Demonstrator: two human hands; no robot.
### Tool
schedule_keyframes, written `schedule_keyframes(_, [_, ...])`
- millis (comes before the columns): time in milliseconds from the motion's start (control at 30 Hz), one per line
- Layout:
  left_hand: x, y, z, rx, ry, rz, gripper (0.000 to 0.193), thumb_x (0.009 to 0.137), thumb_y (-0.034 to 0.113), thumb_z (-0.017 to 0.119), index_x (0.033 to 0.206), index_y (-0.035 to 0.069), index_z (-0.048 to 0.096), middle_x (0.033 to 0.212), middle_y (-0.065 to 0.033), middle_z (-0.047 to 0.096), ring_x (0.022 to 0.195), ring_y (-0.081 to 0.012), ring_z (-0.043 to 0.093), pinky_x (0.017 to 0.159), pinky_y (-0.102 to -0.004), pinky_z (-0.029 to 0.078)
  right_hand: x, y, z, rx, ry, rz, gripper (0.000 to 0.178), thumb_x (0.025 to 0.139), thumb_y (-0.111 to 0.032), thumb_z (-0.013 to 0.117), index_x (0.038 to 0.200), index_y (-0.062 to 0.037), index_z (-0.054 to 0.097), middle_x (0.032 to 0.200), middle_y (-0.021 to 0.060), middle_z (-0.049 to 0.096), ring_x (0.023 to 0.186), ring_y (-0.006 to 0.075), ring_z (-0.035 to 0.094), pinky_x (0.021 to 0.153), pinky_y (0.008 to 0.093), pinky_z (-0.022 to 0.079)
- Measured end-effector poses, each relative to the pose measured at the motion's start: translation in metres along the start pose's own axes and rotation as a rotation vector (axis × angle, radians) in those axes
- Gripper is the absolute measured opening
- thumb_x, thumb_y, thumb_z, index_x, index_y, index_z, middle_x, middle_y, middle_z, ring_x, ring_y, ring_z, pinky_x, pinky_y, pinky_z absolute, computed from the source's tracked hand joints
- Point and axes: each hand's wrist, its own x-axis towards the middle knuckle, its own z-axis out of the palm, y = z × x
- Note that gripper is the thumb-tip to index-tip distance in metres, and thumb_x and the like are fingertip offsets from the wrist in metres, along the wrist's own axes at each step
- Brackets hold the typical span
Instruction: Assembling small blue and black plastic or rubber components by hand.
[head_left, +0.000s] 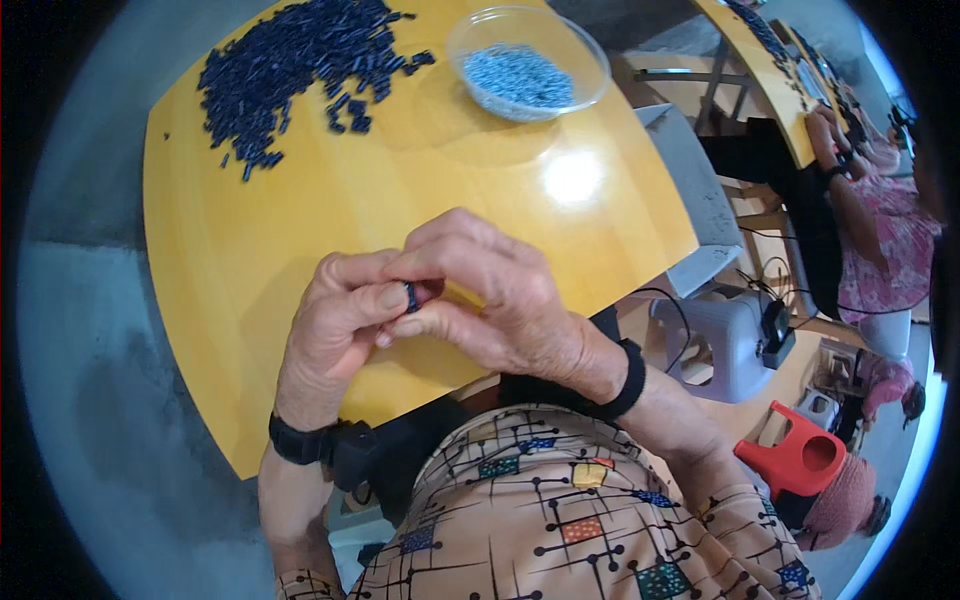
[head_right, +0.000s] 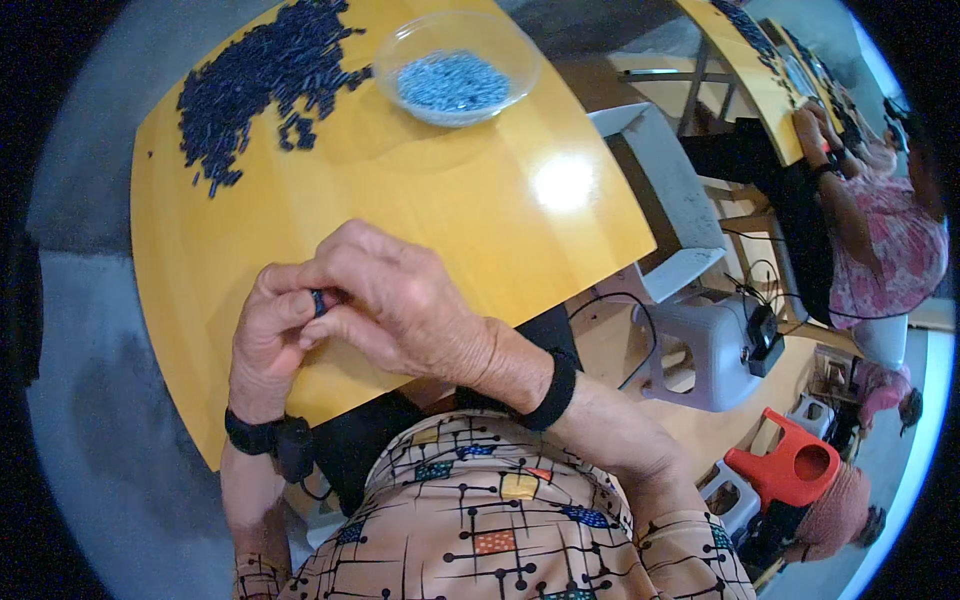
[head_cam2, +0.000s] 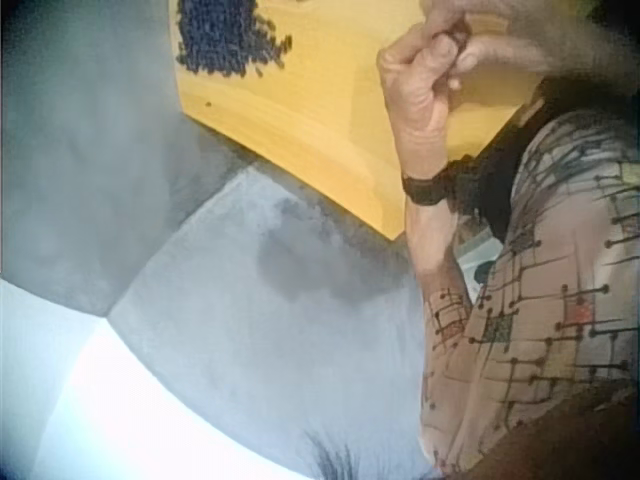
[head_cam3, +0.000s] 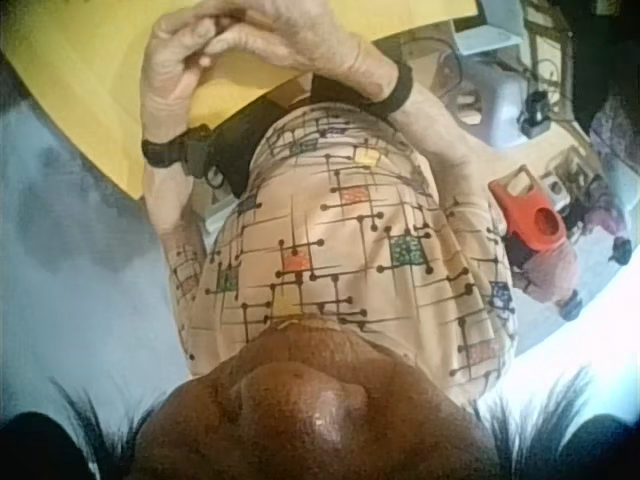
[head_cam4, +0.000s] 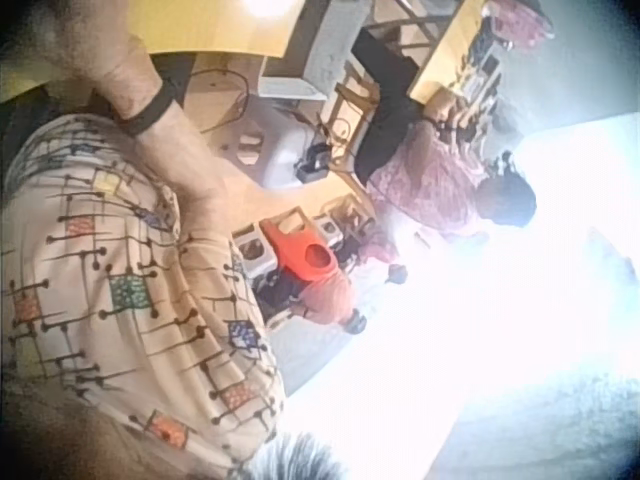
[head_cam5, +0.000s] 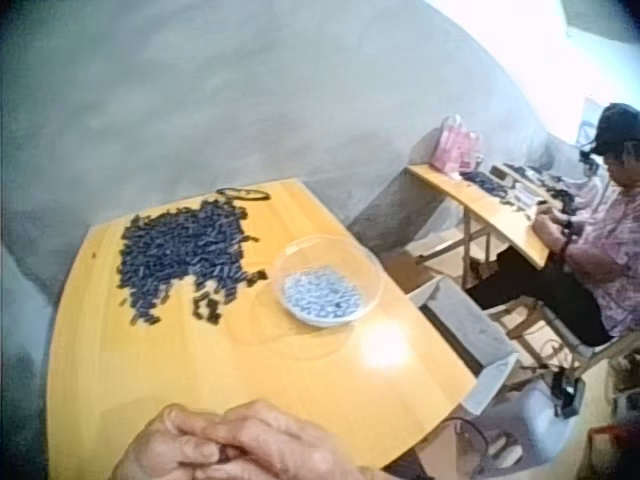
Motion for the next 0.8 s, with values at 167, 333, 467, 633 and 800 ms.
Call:
schedule_keyframes(167, [0.004, 0.003, 0.006, 0.074, -0.018, -0.037, 0.024, 0.083, 0.017, 0.072, 0.096, -0.003, 0.07, 0.081, -0.0058, 0.067, 0.06, -0.0063, 0.054, 0.053, -0.0183, 0.042, -0.009, -0.005, -0.008, -0.068, 0.034, 0.001, 0.035, 0.075, -0.01, 0.073, 0.109, -0.0038, 0.064, 0.087, 0.0111, 0.06, 0.078, 0.0273, 0.063, 0.068, 0.033, 0.052])
schedule_keyframes(333, [-0.001, 0.006, 0.016, 0.189, 0.034, -0.083, 0.024, 0.084, 0.017, 0.071, 0.095, -0.004, 0.07, 0.076, -0.0061, 0.066, 0.06, -0.007, 0.056, 0.053, -0.0184, 0.044, -0.019, -0.022, -0.033, -0.132, 0.05, 0.095, 0.033, 0.075, -0.004, 0.072, 0.108, -0.0016, 0.065, 0.089, 0.0111, 0.064, 0.074, 0.0232, 0.064, 0.067, 0.032, 0.053])
schedule_keyframes(467, [0.0, 0.004, 0.013, 0.158, 0.117, -0.006, 0.021, 0.086, 0.015, 0.07, 0.094, -0.005, 0.069, 0.076, -0.0088, 0.067, 0.056, -0.0082, 0.055, 0.048, -0.0194, 0.043, -0.043, -0.025, -0.092, -0.271, 0.311, 0.323, 0.03, 0.081, 0.002, 0.066, 0.111, 0.0008, 0.064, 0.096, 0.0083, 0.067, 0.074, 0.0143, 0.063, 0.066, 0.0258, 0.052])
schedule_keyframes(633, [-0.001, 0.024, 0.005, 0.363, 0.334, 0.178, 0.018, 0.086, 0.011, 0.068, 0.097, -0.004, 0.069, 0.074, -0.0051, 0.066, 0.058, -0.0062, 0.054, 0.051, -0.0196, 0.044, -0.097, 0.028, -0.198, -0.467, 0.54, 0.58, 0.028, 0.092, -0.001, 0.057, 0.119, -0.004, 0.063, 0.099, 0.0035, 0.065, 0.075, 0.0075, 0.059, 0.066, 0.0222, 0.05])
schedule_keyframes(800, [0.022, 0.048, -0.007, 0.673, 0.575, 0.32, 0.017, 0.086, 0.008, 0.067, 0.099, -0.002, 0.07, 0.077, -0.0021, 0.064, 0.059, -0.0041, 0.053, 0.051, -0.0191, 0.045, -0.192, 0.105, -0.289, -0.841, 0.48, 0.885, 0.04, 0.091, -0.006, 0.058, 0.13, -0.0039, 0.054, 0.111, 0.0113, 0.066, 0.081, 0.0138, 0.064, 0.067, 0.0264, 0.053])
